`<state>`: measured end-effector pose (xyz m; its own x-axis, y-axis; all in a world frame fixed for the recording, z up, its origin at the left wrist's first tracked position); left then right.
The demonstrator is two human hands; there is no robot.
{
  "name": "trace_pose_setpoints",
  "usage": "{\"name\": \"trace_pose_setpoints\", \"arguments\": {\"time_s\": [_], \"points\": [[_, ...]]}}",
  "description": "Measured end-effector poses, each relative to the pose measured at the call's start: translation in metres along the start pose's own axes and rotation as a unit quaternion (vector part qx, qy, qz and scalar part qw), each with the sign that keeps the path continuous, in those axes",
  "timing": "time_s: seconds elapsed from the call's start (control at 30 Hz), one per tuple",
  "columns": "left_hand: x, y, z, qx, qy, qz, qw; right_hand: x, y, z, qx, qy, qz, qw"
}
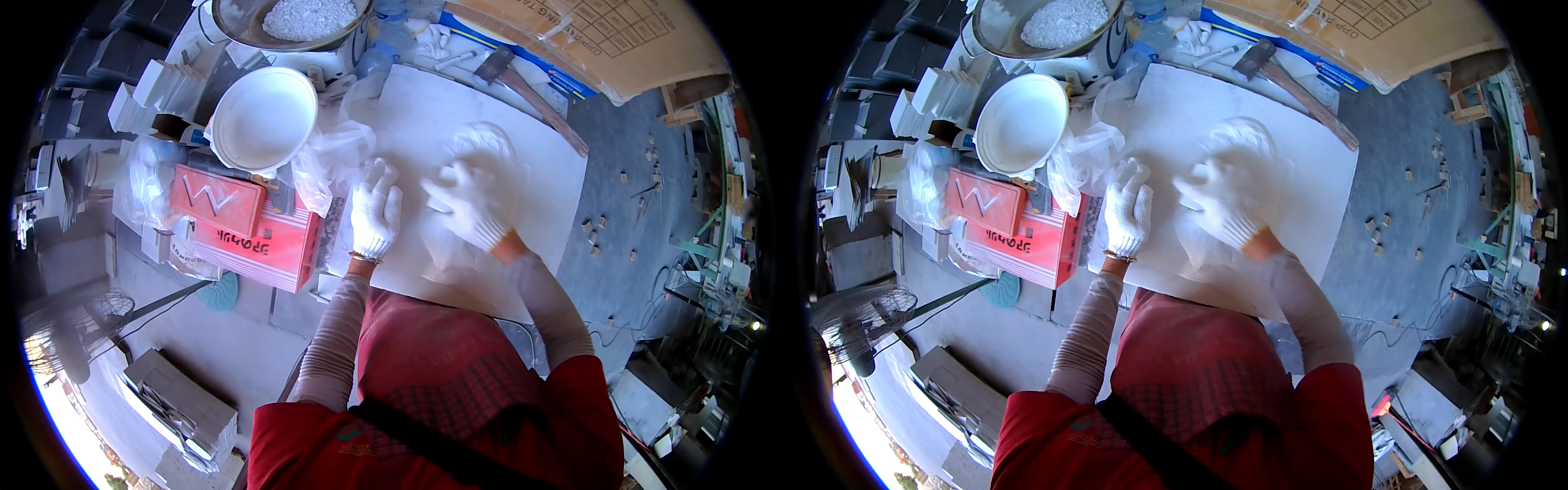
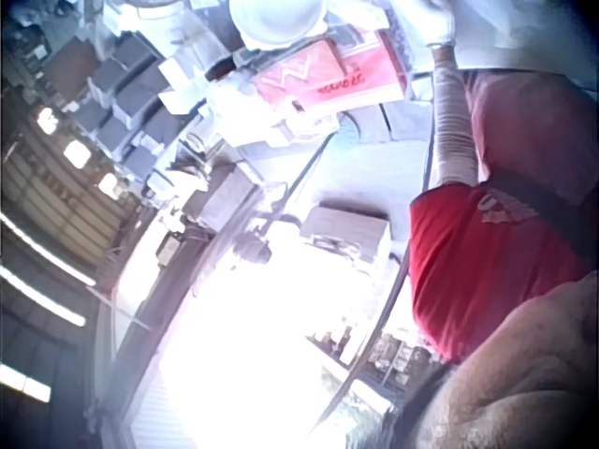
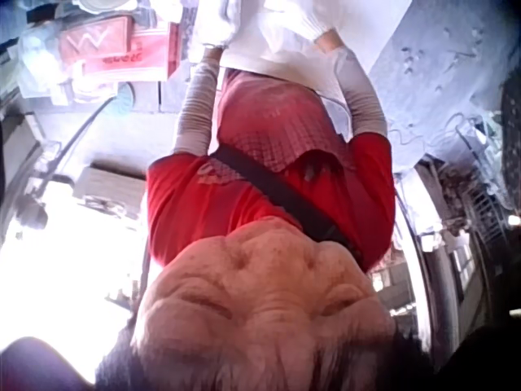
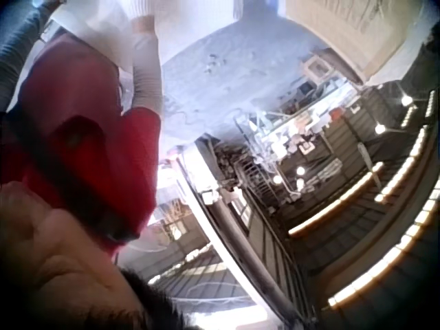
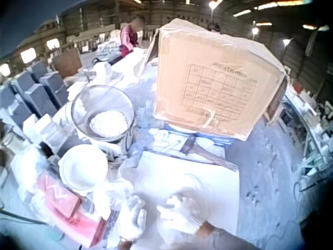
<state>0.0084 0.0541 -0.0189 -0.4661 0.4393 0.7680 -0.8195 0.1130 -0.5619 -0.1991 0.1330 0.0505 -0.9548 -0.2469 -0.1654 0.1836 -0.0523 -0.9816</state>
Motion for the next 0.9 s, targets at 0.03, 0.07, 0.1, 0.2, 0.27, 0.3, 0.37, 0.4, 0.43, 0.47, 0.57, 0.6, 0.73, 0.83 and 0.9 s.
{"name": "trace_pose_setpoints", "arguments": {"time_s": [0.03,0.07,0.1,0.2,0.27,0.3,0.37,0.4,0.43,0.47,0.57,0.6,0.73,0.83,0.9], "points": [[0.001,-0.001,0.001,-0.007,-0.009,0.001,1.000,0.007,0.000,-0.002,0.007,0.011,-0.003,1.000],[0.005,-0.002,0.001,-0.013,-0.015,-0.007,1.000,0.013,0.000,-0.007,0.015,0.024,-0.005,1.000],[0.008,-0.002,0.000,-0.017,-0.014,-0.006,1.000,0.021,0.000,-0.010,0.025,0.035,-0.009,0.999],[0.014,-0.004,0.008,-0.018,0.008,0.011,1.000,0.042,0.008,0.013,0.070,0.066,-0.001,0.995],[0.013,-0.003,0.012,-0.015,0.027,0.020,0.999,0.049,0.006,0.027,0.056,0.095,0.007,0.994],[0.013,-0.002,0.012,-0.012,0.030,0.020,0.999,0.048,0.006,0.026,0.059,0.097,0.003,0.994],[0.012,0.000,0.011,-0.007,0.036,0.019,0.999,0.047,0.011,0.015,0.087,0.088,-0.004,0.992],[0.010,-0.002,0.010,-0.006,0.032,0.022,0.999,0.041,0.013,0.010,0.096,0.083,-0.009,0.992],[0.010,-0.003,0.008,-0.005,0.028,0.023,0.999,0.034,0.013,0.002,0.104,0.080,-0.015,0.991],[0.012,-0.004,0.007,-0.007,0.023,0.024,0.999,0.020,0.008,-0.008,0.097,0.083,-0.027,0.992],[0.019,-0.005,0.013,-0.019,0.024,0.023,0.999,0.011,0.014,-0.012,0.071,0.136,-0.032,0.988],[0.021,-0.006,0.017,-0.025,0.030,0.016,0.999,0.014,0.018,-0.006,0.073,0.161,-0.031,0.984],[0.017,-0.002,0.015,-0.007,0.046,0.020,0.999,0.032,0.027,0.022,0.099,0.183,0.054,0.977],[0.010,0.000,0.012,0.010,0.042,0.002,0.999,0.020,0.017,0.037,0.111,0.098,0.129,0.981],[0.006,0.002,0.008,0.022,0.029,-0.007,0.999,-0.003,0.008,0.043,0.054,0.016,0.062,0.996]]}}
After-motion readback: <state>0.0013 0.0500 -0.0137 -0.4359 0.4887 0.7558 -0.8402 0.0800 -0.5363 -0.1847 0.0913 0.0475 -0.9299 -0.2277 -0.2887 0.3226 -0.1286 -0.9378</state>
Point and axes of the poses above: each hand's wrist, its own z-axis towards the middle knuckle, its own y-axis out of the palm, x = y × z, the point moved 1 cm from there along z, towards the middle knuckle, and after that the axes turned 10 degrees about -y, right-handed, at the moved point
